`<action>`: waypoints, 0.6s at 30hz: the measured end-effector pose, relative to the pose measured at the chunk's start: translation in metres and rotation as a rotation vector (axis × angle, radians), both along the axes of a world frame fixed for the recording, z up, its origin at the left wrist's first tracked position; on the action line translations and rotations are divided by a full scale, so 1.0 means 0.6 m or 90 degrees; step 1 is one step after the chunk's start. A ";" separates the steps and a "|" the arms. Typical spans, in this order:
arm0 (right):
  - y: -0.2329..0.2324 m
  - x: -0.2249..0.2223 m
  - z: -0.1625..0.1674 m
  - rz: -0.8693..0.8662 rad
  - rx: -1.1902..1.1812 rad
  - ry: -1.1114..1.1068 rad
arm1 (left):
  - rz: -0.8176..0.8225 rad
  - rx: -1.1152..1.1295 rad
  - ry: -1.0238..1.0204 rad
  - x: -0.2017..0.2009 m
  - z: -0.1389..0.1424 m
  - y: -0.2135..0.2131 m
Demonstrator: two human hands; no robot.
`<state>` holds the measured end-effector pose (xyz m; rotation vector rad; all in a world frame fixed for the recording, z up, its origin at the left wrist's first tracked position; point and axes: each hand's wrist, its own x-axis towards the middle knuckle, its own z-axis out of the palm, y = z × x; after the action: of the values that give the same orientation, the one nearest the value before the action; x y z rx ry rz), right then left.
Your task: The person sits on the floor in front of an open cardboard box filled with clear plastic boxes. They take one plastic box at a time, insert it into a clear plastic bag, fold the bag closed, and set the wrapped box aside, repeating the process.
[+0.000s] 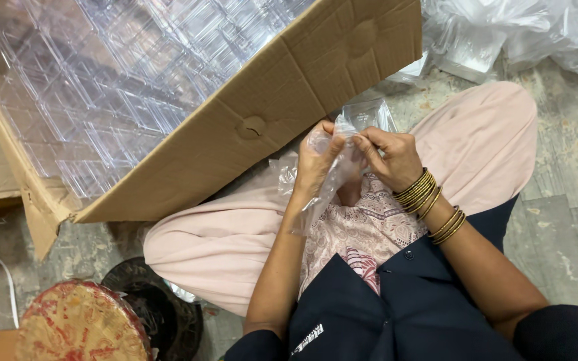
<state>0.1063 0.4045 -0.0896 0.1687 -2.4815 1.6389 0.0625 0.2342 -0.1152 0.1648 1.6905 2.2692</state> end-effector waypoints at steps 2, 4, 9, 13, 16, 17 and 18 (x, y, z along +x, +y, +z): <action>0.002 -0.003 0.000 0.033 0.037 0.057 | -0.005 0.019 0.039 0.001 -0.003 0.001; 0.005 -0.004 0.001 0.025 0.092 0.065 | 0.031 0.030 0.075 0.003 -0.006 0.001; 0.007 -0.004 0.001 -0.010 0.113 0.028 | 0.021 -0.011 -0.029 0.008 -0.006 0.008; 0.010 -0.004 0.002 -0.026 0.039 0.011 | 0.027 0.059 -0.060 0.004 0.004 0.010; 0.012 -0.005 0.003 0.011 0.017 0.066 | 0.051 -0.070 0.013 -0.001 0.007 0.007; 0.011 -0.005 0.003 0.028 0.016 0.096 | 0.061 -0.074 0.049 -0.002 0.005 0.005; 0.010 -0.005 0.003 0.030 0.019 0.080 | 0.071 -0.077 0.085 -0.002 0.003 0.004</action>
<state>0.1032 0.4107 -0.0877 0.3261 -2.4264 1.5587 0.0615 0.2368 -0.1136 0.2032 1.9447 2.2707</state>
